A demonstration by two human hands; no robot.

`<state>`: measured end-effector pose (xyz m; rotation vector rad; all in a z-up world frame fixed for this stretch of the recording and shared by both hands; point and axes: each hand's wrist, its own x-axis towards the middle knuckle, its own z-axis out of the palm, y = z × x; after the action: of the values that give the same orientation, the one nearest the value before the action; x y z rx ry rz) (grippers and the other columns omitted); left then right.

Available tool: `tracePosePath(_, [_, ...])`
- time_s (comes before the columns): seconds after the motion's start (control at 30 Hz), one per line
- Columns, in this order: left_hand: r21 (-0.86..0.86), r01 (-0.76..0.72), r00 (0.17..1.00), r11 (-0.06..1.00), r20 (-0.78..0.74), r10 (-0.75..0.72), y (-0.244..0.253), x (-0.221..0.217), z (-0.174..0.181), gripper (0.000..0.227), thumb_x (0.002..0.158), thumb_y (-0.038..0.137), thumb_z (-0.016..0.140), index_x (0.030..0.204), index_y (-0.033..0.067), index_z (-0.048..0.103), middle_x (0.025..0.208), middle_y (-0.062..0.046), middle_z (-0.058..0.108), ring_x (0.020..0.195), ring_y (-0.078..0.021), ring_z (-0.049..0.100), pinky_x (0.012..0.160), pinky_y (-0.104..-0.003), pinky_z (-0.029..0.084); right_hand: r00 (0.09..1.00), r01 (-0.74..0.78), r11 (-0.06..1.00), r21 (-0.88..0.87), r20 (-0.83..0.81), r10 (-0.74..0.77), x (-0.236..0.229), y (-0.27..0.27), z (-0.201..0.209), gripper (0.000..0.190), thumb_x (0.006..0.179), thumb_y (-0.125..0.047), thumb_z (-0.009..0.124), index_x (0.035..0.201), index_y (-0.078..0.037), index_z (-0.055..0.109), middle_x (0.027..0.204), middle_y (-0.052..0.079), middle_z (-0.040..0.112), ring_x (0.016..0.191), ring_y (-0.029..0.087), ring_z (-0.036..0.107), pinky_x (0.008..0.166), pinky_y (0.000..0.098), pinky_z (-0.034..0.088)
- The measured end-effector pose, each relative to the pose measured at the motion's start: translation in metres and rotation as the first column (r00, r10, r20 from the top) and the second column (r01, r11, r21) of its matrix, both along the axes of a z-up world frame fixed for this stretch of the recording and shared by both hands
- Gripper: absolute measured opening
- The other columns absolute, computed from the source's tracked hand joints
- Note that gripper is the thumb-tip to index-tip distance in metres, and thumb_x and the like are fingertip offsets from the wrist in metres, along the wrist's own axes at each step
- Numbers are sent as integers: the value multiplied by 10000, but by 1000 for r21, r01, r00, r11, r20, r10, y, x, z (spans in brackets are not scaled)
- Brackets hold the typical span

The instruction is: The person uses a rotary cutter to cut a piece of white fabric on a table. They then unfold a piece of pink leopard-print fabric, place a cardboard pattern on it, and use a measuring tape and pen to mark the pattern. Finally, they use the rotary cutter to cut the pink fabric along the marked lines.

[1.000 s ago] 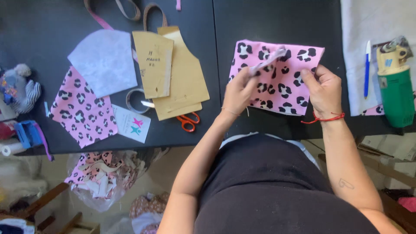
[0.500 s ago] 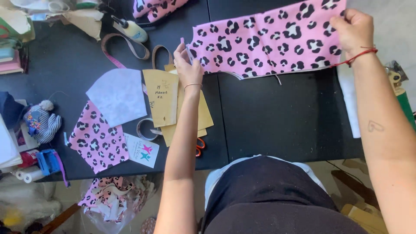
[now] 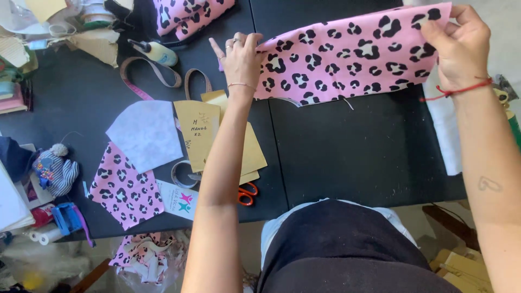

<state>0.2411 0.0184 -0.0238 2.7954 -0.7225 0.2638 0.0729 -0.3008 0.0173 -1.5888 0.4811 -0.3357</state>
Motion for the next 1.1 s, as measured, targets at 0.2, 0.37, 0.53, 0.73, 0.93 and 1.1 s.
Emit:
tracePosePath(0.2, [-240,190,966,952,218,-138,28,-27,12,96,822,276,619,907,238,645,835,42,568,691,-193,577,966,-566,183,994,-76,993,-86,-83,69,-43,-2,12,227,890,27,610,1076,-72,526,989,4,553,911,79,554,878,202,529])
tracePosePath(0.37, [-382,232,967,895,189,-171,34,-48,50,99,825,170,619,920,187,639,1034,10,597,1007,-206,556,982,-564,165,994,-89,949,-302,27,102,-63,-10,16,207,940,108,600,1093,-17,534,1033,69,548,956,136,527,859,239,457])
tracePosePath(0.53, [-542,317,947,778,139,-289,58,-134,100,112,864,-14,500,907,56,576,884,-66,609,831,-214,588,947,-441,390,970,-233,860,-454,-46,239,-126,11,72,197,1031,194,542,1204,133,473,1079,226,542,959,255,544,771,265,460])
tracePosePath(0.73, [-345,319,948,883,117,-297,84,-247,57,152,873,83,492,802,143,612,868,37,615,769,-133,579,967,-398,329,939,-339,651,-679,-199,282,-204,35,31,283,778,193,487,840,-26,655,926,75,629,899,193,566,890,318,352])
tracePosePath(0.93, [-297,224,973,928,21,-228,98,-281,40,234,808,2,452,823,158,626,893,56,597,830,-147,548,988,-398,277,933,-351,309,-884,-300,200,-246,44,-16,328,756,123,526,880,-123,704,1038,26,660,914,194,579,924,312,419])
tracePosePath(1.1, [-262,-220,959,940,-233,159,99,-272,41,57,767,151,564,810,113,570,775,-50,561,665,-220,532,566,-346,375,969,-213,659,-721,-241,49,-247,47,-19,137,871,117,589,933,30,676,969,144,628,890,209,570,745,295,485])
